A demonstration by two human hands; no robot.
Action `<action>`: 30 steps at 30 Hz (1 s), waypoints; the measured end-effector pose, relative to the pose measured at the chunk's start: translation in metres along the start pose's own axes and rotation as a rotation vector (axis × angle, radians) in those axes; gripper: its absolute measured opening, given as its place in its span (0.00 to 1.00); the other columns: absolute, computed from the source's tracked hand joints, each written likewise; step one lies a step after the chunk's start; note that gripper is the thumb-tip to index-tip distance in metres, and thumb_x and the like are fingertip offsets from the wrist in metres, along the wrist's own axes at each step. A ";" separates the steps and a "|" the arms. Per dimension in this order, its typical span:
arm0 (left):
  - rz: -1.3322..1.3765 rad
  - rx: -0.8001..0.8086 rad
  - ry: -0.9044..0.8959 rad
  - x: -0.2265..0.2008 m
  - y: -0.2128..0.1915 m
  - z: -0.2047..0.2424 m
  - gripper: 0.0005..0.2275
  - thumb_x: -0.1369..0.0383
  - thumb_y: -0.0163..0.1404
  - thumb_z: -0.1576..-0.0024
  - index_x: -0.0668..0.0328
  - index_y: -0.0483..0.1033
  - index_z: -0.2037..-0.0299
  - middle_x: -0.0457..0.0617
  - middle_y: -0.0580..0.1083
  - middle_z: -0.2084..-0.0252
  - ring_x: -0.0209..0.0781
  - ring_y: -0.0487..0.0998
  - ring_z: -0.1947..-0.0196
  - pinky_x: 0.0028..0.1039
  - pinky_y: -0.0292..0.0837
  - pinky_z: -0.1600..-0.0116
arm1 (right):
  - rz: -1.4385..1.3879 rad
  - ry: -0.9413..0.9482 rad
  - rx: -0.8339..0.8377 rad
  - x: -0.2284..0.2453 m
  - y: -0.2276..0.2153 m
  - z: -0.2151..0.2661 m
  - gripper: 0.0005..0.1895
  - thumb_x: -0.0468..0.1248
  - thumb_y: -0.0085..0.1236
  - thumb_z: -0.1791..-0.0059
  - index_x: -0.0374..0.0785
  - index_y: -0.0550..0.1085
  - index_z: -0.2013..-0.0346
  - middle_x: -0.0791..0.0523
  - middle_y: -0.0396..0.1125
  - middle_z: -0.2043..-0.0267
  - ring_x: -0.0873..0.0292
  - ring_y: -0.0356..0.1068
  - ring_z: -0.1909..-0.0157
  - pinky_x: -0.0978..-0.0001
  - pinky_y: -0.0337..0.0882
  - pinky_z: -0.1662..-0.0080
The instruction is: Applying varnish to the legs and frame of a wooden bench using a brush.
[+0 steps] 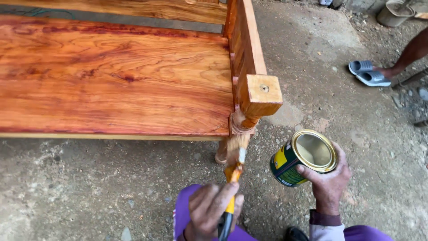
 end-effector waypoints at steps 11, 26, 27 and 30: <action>-0.385 0.175 0.104 0.010 0.029 0.008 0.17 0.70 0.64 0.47 0.59 0.78 0.48 0.47 0.74 0.68 0.41 0.78 0.70 0.34 0.77 0.66 | -0.057 -0.055 0.132 -0.081 0.022 -0.029 0.55 0.46 0.79 0.72 0.30 0.67 0.35 0.50 0.73 0.44 0.55 0.74 0.42 0.62 0.73 0.39; -0.710 -0.085 -0.211 -0.052 0.089 0.104 0.12 0.69 0.61 0.46 0.53 0.81 0.51 0.44 0.78 0.68 0.29 0.80 0.72 0.22 0.79 0.69 | -0.019 0.007 0.349 -0.194 0.021 -0.012 0.64 0.49 0.81 0.81 0.31 0.65 0.34 0.47 0.72 0.46 0.53 0.73 0.44 0.59 0.73 0.42; -0.717 0.008 -0.240 -0.057 0.096 0.102 0.14 0.68 0.63 0.49 0.53 0.82 0.52 0.44 0.77 0.71 0.30 0.79 0.74 0.23 0.76 0.71 | -0.017 0.054 0.397 -0.202 0.024 -0.008 0.65 0.49 0.81 0.82 0.32 0.64 0.34 0.48 0.73 0.47 0.54 0.74 0.45 0.59 0.73 0.42; -0.618 0.092 -0.341 -0.062 0.110 0.095 0.15 0.68 0.65 0.52 0.55 0.84 0.53 0.44 0.77 0.73 0.31 0.78 0.77 0.24 0.74 0.73 | -0.042 0.078 0.459 -0.211 0.036 -0.001 0.64 0.49 0.81 0.82 0.33 0.65 0.35 0.48 0.74 0.48 0.53 0.74 0.46 0.59 0.74 0.43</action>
Point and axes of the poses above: each hand's wrist, its own z-axis away from the middle knuckle, its own y-axis out of the palm, x = y × z, the point moved 2 cm from there along -z, towards the middle knuckle
